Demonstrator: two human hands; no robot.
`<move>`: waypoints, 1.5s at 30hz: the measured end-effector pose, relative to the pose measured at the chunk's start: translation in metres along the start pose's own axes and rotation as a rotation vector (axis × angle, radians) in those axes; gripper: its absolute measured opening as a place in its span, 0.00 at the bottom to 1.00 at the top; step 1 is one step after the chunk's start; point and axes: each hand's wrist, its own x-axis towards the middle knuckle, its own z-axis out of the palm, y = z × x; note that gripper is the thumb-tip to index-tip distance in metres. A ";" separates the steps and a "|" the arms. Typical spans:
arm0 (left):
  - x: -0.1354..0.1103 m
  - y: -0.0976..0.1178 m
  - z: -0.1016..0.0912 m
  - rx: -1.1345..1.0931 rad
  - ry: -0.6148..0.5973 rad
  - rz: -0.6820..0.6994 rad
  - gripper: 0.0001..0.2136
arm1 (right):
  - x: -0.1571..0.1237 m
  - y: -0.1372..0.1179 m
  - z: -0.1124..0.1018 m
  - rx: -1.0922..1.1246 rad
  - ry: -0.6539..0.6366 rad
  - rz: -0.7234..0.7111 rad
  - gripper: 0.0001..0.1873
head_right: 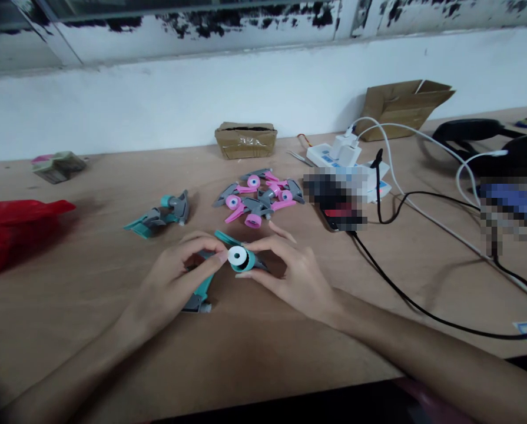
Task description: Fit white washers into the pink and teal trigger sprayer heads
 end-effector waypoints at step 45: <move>-0.004 0.005 0.017 0.320 0.132 0.086 0.02 | -0.003 0.007 0.004 -0.062 0.016 -0.158 0.10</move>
